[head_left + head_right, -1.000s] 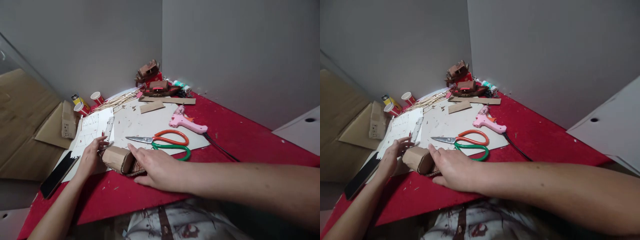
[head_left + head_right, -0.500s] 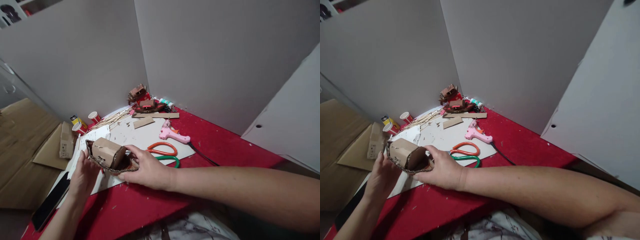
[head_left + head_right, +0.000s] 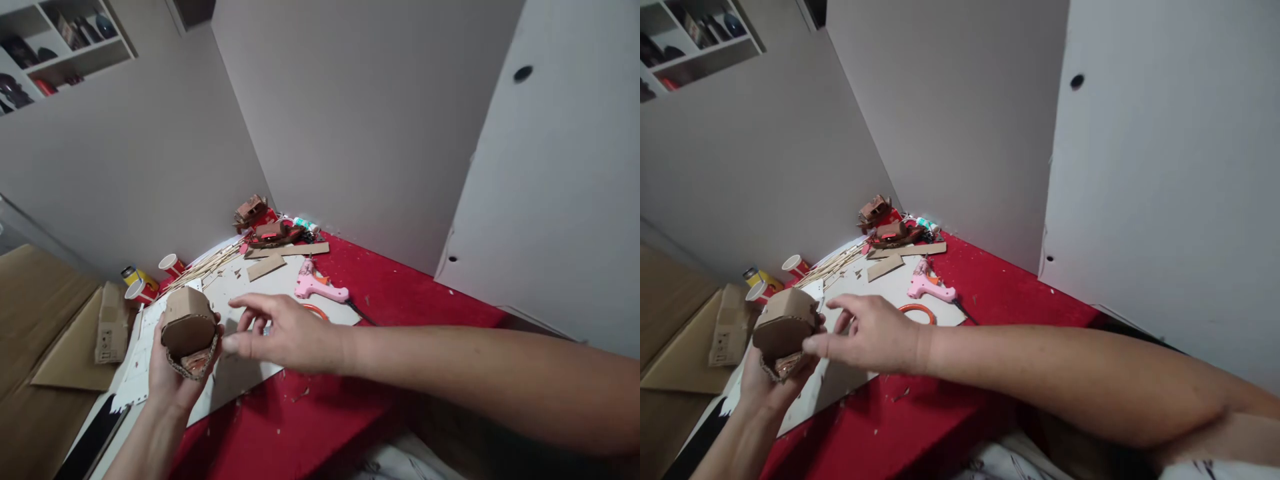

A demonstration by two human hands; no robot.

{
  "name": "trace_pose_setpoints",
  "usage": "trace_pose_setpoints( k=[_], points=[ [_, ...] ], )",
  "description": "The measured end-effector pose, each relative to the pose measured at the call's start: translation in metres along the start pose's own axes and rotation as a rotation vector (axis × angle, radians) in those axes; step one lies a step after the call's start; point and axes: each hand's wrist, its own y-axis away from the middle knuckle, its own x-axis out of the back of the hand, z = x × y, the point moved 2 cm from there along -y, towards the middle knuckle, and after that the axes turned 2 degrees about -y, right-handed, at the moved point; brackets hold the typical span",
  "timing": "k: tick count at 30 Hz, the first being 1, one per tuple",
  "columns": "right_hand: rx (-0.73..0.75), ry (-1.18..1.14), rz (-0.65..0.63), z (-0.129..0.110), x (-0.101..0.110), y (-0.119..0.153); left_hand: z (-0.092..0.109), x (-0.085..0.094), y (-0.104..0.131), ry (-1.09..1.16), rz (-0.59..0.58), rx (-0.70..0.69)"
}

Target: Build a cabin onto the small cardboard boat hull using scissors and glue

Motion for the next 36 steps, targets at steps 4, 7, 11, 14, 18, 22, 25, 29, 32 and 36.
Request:
trace_pose_setpoints(
  k=[4,7,11,14,18,22,25,29,32,36],
  points=[
    [0.062,-0.076,0.165,-0.009,0.045,-0.014,0.002,-0.017,-0.001,-0.053,-0.036,0.103],
    [0.073,-0.140,0.224,-0.020,0.086,-0.030,0.004,-0.037,-0.005,-0.052,-0.095,0.113],
    [0.096,-0.242,0.396,-0.030,0.140,-0.047,0.005,-0.061,-0.018,-0.025,-0.170,0.109],
    [0.081,-0.299,0.471,-0.019,0.163,-0.055,0.005,-0.074,-0.029,-0.012,-0.170,0.113],
    [0.022,-0.304,0.458,0.011,0.169,-0.061,0.000,-0.086,-0.041,-0.035,-0.123,0.093],
    [0.037,-0.268,0.422,0.027,0.162,-0.062,-0.011,-0.097,-0.050,-0.032,-0.129,0.137],
    [0.066,-0.248,0.402,0.028,0.153,-0.057,-0.022,-0.103,-0.052,-0.044,-0.122,0.205],
    [0.126,-0.152,0.337,0.027,0.138,-0.047,-0.032,-0.106,-0.051,-0.086,-0.099,0.253],
    [0.145,-0.039,0.282,0.028,0.128,-0.041,-0.036,-0.102,-0.051,-0.092,-0.113,0.318],
    [0.140,0.060,0.273,0.029,0.125,-0.037,-0.038,-0.097,-0.051,-0.081,-0.186,0.315]
  ],
)
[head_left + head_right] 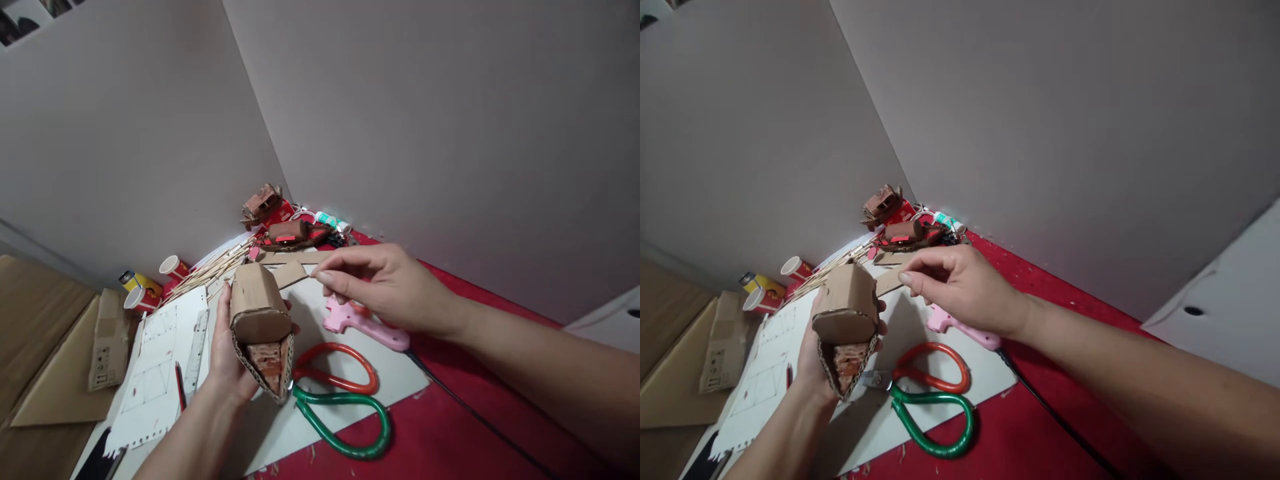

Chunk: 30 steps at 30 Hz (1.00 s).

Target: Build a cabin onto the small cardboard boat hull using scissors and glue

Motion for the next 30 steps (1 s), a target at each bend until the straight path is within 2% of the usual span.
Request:
trace_pose_setpoints(
  k=[3,8,13,16,22,26,28,30],
  points=[
    [0.048,0.047,0.026,-0.003,0.003,0.001,-0.002,0.001,0.001,-0.023,-0.002,-0.036],
    [0.129,0.011,0.076,-0.013,0.006,0.009,-0.010,0.001,-0.001,-0.007,0.036,0.029],
    [0.383,0.006,-0.026,-0.026,-0.005,0.020,-0.018,0.000,-0.001,0.053,0.071,0.046],
    [0.456,0.019,-0.108,-0.027,-0.013,0.025,-0.021,-0.001,0.001,0.044,0.031,0.056],
    [0.394,0.107,-0.053,-0.020,-0.016,0.023,-0.025,0.007,0.002,-0.011,-0.039,0.084],
    [0.355,0.159,-0.051,-0.016,-0.019,0.026,-0.027,0.003,0.004,0.026,0.070,0.111],
    [0.336,0.172,-0.090,-0.015,-0.022,0.029,-0.027,-0.002,0.006,0.051,0.125,0.114],
    [0.309,0.185,-0.158,-0.014,-0.025,0.032,-0.027,-0.008,0.008,0.066,0.128,0.124]
  ],
)
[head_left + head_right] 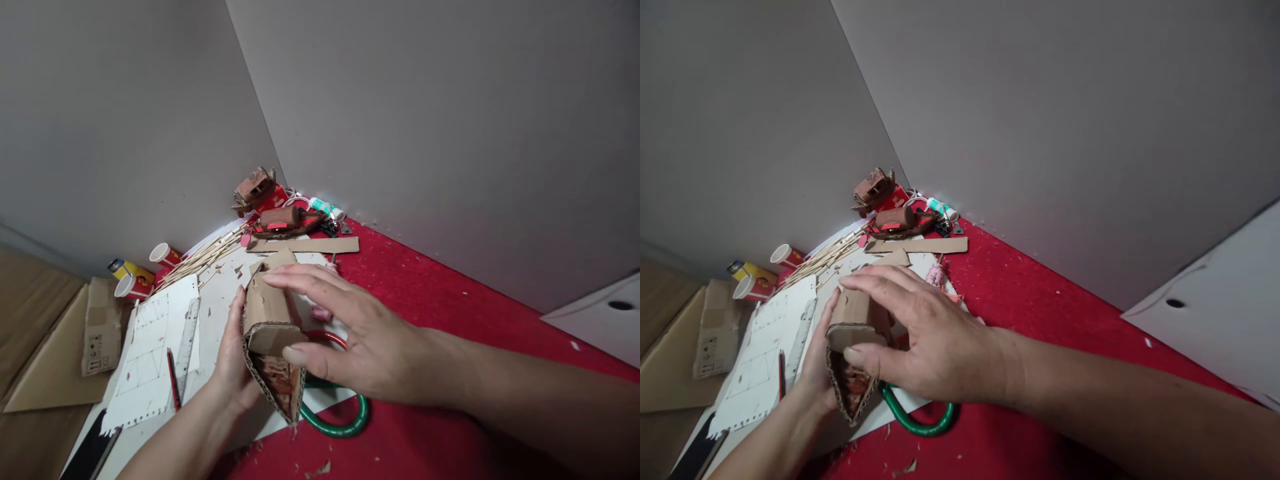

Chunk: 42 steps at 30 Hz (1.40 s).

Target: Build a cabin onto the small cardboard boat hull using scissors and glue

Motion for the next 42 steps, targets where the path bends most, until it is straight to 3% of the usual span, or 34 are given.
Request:
trace_pose_setpoints(
  k=[5,10,20,29,42],
  points=[
    [0.033,0.033,-0.136,0.010,0.000,0.003,0.001,-0.008,0.005,0.024,-0.138,0.072],
    [0.127,0.096,-0.169,0.020,0.002,0.002,-0.001,-0.007,0.006,0.055,-0.168,0.067],
    [0.186,0.185,-0.197,0.005,-0.011,0.009,-0.015,0.001,-0.002,0.003,-0.222,-0.031],
    [0.204,0.218,-0.183,0.011,-0.012,0.009,-0.012,0.001,0.008,-0.016,-0.483,-0.191],
    [0.221,0.150,-0.226,0.010,-0.009,0.011,-0.014,0.004,0.012,-0.062,-0.545,-0.235]
  ],
)
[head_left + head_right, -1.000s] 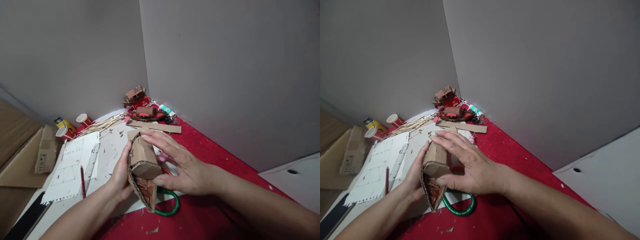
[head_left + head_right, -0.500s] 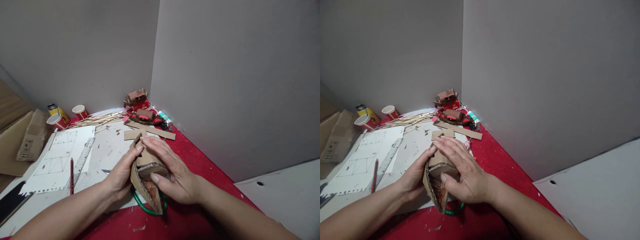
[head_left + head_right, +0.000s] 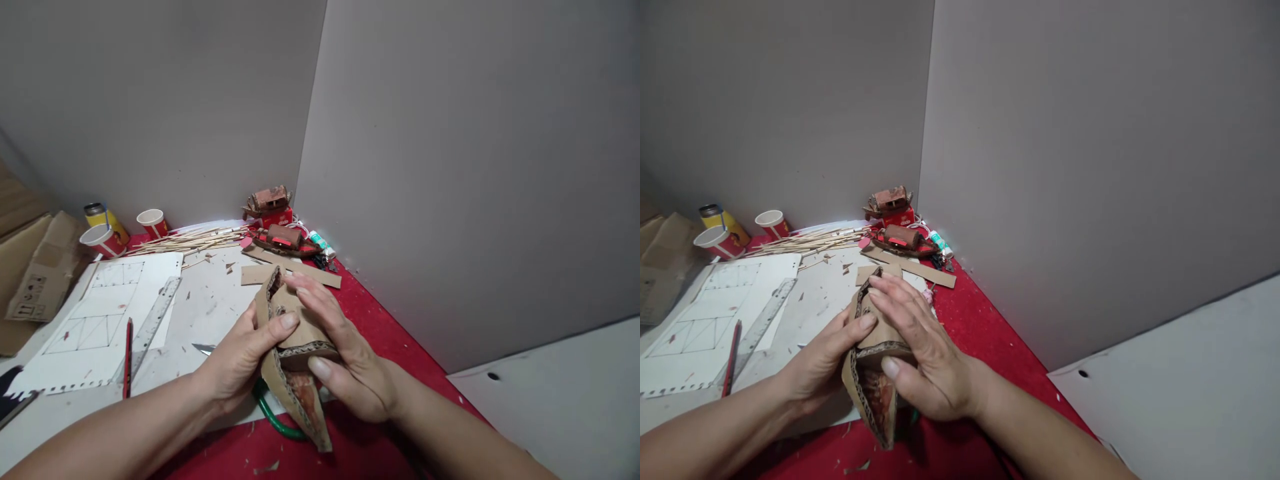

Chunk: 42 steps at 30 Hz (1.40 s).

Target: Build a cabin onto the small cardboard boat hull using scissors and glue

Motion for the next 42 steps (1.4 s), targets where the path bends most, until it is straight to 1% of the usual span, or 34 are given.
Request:
trace_pose_setpoints(
  k=[5,9,12,16,19,23,25,27,31,34,39,42],
  points=[
    [0.078,-0.021,0.027,0.003,-0.003,0.000,-0.002,-0.001,0.002,0.031,-0.023,0.034],
    [0.106,-0.005,0.039,0.003,-0.004,0.000,-0.003,-0.003,0.003,0.054,-0.044,0.044],
    [0.086,0.003,0.044,0.004,-0.004,0.001,-0.004,-0.002,0.003,0.039,-0.023,0.046],
    [0.013,-0.048,0.039,0.007,-0.005,0.002,-0.006,0.001,0.000,0.049,-0.005,0.040],
    [0.021,-0.079,0.085,0.010,-0.005,0.003,-0.006,0.003,-0.001,0.063,0.001,0.058],
    [0.087,-0.118,0.188,0.015,0.003,0.003,-0.005,0.003,-0.002,0.101,-0.005,0.121],
    [0.118,-0.104,0.228,0.019,0.011,0.002,-0.002,0.003,-0.002,0.129,0.012,0.152],
    [0.114,-0.083,0.241,0.022,0.020,0.001,0.002,0.003,-0.001,0.164,0.045,0.184],
    [0.067,-0.063,0.168,0.027,0.029,-0.003,0.010,0.003,0.001,0.219,0.094,0.270],
    [0.089,-0.048,0.119,0.025,0.029,-0.005,0.012,0.001,0.004,0.209,0.116,0.313],
    [0.079,-0.079,0.093,0.023,0.029,-0.008,0.012,-0.004,0.008,0.200,0.153,0.373],
    [0.068,-0.118,0.083,0.023,0.029,-0.008,0.012,-0.007,0.009,0.185,0.202,0.383]
  ],
)
